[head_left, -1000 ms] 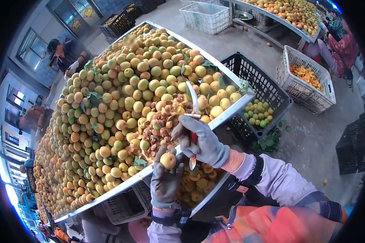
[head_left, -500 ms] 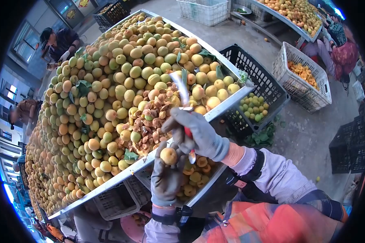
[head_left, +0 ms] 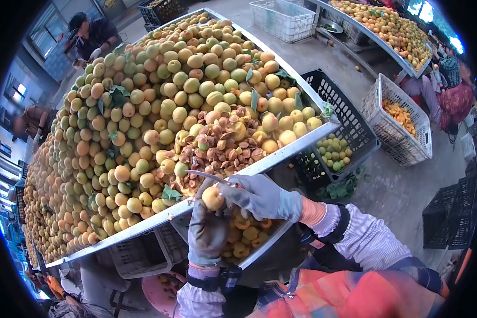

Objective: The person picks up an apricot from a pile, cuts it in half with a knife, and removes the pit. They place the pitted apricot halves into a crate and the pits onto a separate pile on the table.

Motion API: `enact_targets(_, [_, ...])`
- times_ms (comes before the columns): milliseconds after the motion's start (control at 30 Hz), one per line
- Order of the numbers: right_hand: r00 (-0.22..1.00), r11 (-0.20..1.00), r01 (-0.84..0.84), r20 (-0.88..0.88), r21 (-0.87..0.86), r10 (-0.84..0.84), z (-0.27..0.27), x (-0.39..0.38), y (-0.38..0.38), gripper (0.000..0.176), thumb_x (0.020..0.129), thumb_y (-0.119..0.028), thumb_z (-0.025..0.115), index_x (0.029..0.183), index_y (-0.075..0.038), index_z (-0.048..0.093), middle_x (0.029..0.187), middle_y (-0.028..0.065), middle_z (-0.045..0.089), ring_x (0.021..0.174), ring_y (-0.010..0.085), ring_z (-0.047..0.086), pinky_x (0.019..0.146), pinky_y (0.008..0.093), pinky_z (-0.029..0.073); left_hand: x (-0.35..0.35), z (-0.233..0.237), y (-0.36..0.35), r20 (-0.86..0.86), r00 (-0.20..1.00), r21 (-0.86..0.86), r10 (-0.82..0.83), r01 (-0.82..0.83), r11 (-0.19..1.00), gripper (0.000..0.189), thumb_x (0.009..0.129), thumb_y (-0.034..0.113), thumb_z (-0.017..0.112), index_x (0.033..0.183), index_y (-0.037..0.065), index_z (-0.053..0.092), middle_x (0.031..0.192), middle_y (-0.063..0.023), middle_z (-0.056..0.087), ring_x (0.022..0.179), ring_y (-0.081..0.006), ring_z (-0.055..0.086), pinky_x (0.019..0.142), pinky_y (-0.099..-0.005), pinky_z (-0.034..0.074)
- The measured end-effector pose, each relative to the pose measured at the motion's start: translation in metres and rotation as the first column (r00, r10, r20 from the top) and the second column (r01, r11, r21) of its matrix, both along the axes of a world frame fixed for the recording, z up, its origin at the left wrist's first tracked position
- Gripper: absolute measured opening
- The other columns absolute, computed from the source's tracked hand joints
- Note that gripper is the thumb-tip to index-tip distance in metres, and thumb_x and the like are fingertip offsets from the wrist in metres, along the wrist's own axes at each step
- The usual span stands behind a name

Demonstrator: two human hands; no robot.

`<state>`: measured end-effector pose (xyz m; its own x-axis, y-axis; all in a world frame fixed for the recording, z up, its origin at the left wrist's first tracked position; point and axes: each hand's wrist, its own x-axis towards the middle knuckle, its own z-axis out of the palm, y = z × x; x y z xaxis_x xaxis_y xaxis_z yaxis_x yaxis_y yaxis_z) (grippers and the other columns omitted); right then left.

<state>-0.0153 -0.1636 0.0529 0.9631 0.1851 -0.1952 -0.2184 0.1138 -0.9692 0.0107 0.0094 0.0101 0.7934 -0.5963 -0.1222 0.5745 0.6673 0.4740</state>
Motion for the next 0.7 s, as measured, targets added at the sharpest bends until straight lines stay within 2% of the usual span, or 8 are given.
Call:
enact_targets(33, [1.0,1.0,-0.004,-0.004,-0.005,0.004,-0.001,0.0,-0.001,0.043,0.091,-0.051,0.047,0.085,-0.008,0.054,0.061,-0.0011,0.054,0.049,0.0061,0.049,0.044,0.0197,0.039,-0.001,0.003,-0.002,-0.004,1.0,-0.005,0.004,-0.004,1.0,0.048,0.092,0.028,0.05,0.135,0.009,0.039,0.133,-0.0077,0.045,0.122,-0.0216,0.043,0.105,-0.0397,0.031])
enact_targets(100, [0.999,0.998,0.018,0.043,-0.063,-0.015,-0.002,-0.001,-0.002,0.045,0.092,-0.049,0.045,0.085,-0.006,0.056,0.061,0.0006,0.054,0.051,0.0076,0.05,0.047,0.0219,0.04,-0.004,0.014,-0.008,0.039,0.999,0.103,0.037,-0.041,0.994,0.057,0.088,0.033,0.058,0.133,0.005,0.038,0.112,-0.0077,0.054,0.099,-0.0178,0.052,0.088,-0.0326,0.04])
enact_targets(200, [0.992,0.977,-0.004,0.123,-0.214,0.031,-0.003,0.0,-0.003,0.047,0.093,-0.047,0.043,0.085,-0.003,0.056,0.062,0.0055,0.055,0.056,0.0133,0.054,0.052,0.0274,0.043,-0.007,0.013,-0.009,0.021,0.996,0.155,0.083,-0.085,0.984,0.056,0.089,0.034,0.056,0.132,0.003,0.039,0.112,-0.0085,0.054,0.1,-0.017,0.051,0.086,-0.0311,0.04])
enact_targets(333, [0.986,0.963,0.037,0.166,-0.266,0.007,0.0,0.0,0.002,0.047,0.094,-0.045,0.043,0.085,-0.001,0.056,0.064,0.0106,0.057,0.062,0.0211,0.058,0.058,0.0325,0.044,-0.007,0.009,-0.007,0.001,0.995,0.173,0.101,-0.1,0.98,0.056,0.089,0.035,0.056,0.131,0.002,0.039,0.114,-0.0086,0.053,0.101,-0.0168,0.051,0.086,-0.0303,0.04])
enact_targets(400, [0.959,0.926,0.065,0.281,-0.372,0.046,-0.004,0.0,0.001,0.047,0.095,-0.044,0.042,0.087,0.0,0.057,0.066,0.0135,0.058,0.065,0.0262,0.059,0.061,0.035,0.045,-0.004,-0.005,-0.001,0.049,0.999,0.114,0.002,-0.007,0.993,0.046,0.093,0.036,0.048,0.129,0.008,0.043,0.128,-0.0082,0.045,0.119,-0.022,0.042,0.103,-0.0399,0.032])
enact_targets(533, [0.921,0.903,0.171,0.389,-0.394,-0.004,-0.014,-0.001,0.008,0.046,0.094,-0.044,0.043,0.086,-0.001,0.055,0.067,0.0156,0.057,0.066,0.0303,0.06,0.06,0.0371,0.046,-0.006,-0.003,-0.001,0.077,0.997,0.174,0.013,-0.027,0.984,0.044,0.093,0.036,0.048,0.127,0.008,0.044,0.126,-0.0078,0.046,0.118,-0.022,0.043,0.102,-0.039,0.033])
enact_targets(600, [0.923,0.834,0.199,0.383,-0.514,0.016,-0.021,-0.002,0.009,0.045,0.093,-0.046,0.044,0.086,-0.002,0.053,0.067,0.0172,0.057,0.064,0.0342,0.059,0.057,0.0391,0.046,-0.005,-0.006,-0.001,0.106,0.994,0.184,0.036,-0.056,0.981,0.044,0.093,0.035,0.048,0.127,0.008,0.044,0.125,-0.0076,0.047,0.117,-0.0212,0.043,0.101,-0.0373,0.034])
enact_targets(700, [0.889,0.786,0.286,0.457,-0.548,-0.005,-0.031,-0.003,0.012,0.045,0.091,-0.048,0.045,0.086,-0.004,0.051,0.066,0.0171,0.057,0.062,0.0365,0.058,0.053,0.0403,0.045,-0.005,-0.005,-0.001,0.148,0.988,0.213,0.041,-0.072,0.974,0.044,0.093,0.035,0.048,0.127,0.008,0.044,0.123,-0.0071,0.048,0.115,-0.0204,0.046,0.099,-0.0363,0.037])
